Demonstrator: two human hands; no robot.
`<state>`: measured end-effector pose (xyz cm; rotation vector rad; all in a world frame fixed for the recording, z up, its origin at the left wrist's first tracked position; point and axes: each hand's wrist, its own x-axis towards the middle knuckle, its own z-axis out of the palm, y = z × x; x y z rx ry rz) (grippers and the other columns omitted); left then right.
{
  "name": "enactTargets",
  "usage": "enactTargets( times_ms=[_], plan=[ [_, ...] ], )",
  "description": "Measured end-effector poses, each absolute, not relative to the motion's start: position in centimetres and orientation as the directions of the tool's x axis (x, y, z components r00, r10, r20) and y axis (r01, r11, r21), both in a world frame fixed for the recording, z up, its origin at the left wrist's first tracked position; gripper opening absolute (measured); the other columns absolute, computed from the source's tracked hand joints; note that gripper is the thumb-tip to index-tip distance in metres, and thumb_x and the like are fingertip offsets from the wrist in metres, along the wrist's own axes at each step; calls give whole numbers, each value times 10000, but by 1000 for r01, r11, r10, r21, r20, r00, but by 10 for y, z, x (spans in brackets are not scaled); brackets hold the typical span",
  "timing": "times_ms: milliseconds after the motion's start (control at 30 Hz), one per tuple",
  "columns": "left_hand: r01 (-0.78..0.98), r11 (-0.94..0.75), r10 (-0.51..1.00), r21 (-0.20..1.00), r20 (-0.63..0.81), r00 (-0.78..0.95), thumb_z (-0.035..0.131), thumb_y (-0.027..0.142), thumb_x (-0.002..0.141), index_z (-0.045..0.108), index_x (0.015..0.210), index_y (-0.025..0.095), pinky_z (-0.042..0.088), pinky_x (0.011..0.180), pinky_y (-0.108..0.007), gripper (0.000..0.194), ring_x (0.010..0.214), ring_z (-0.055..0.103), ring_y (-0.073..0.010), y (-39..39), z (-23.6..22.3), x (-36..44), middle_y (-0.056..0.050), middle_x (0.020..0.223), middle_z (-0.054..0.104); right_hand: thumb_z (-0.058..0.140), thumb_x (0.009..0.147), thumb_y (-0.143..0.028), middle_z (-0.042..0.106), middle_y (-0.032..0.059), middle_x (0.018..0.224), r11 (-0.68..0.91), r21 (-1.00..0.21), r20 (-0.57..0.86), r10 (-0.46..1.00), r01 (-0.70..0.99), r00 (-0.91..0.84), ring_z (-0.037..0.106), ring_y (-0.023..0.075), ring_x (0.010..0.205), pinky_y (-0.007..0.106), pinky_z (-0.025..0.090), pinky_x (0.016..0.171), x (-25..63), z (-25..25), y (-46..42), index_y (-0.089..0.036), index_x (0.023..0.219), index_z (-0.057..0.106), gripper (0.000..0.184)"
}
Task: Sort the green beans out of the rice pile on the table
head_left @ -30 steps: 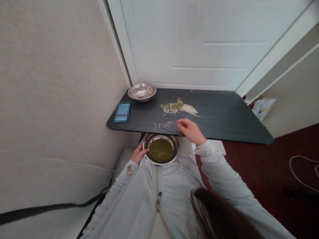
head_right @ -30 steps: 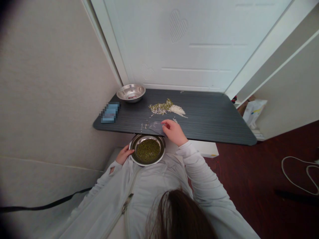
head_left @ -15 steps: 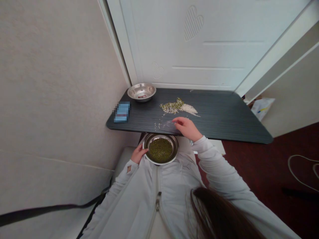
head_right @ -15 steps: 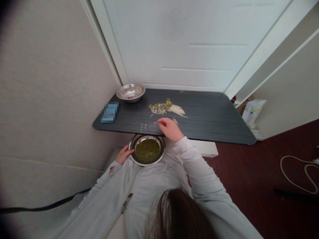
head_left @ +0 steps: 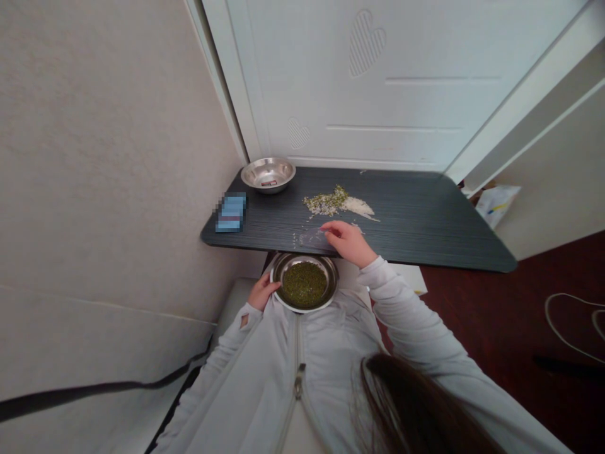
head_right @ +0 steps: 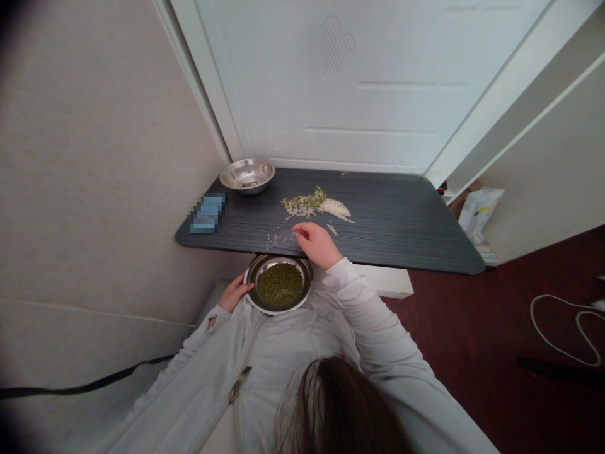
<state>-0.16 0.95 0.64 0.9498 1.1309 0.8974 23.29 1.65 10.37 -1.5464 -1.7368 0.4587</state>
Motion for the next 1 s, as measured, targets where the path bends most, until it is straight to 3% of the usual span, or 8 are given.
enactTargets(
  times_ms=[567,867,1000],
  plan=[
    [-130,330,932,935,-301,203,648,226,455,581,820,128,351,796,-335,383,805,542,-199,11,0,-2,-28,765,631,406,679,-219,506,-12,662,218,-732,234,970,646,-62,451,90,606,233,367,606,235,99,14,-178,844,551,223],
    [-117,335,931,935,-310,194,650,236,453,580,811,133,360,784,-334,379,793,544,-202,10,4,-1,-25,755,631,402,691,-262,489,-25,626,111,-855,177,981,507,83,487,82,549,215,379,536,225,93,11,-166,863,489,216],
    [-95,340,929,936,-319,188,651,243,444,585,796,136,358,785,-333,374,800,541,-205,10,7,0,-23,751,632,409,689,-269,488,-32,606,137,-832,201,978,537,61,472,80,541,207,363,530,205,88,6,-174,850,485,201]
  ],
)
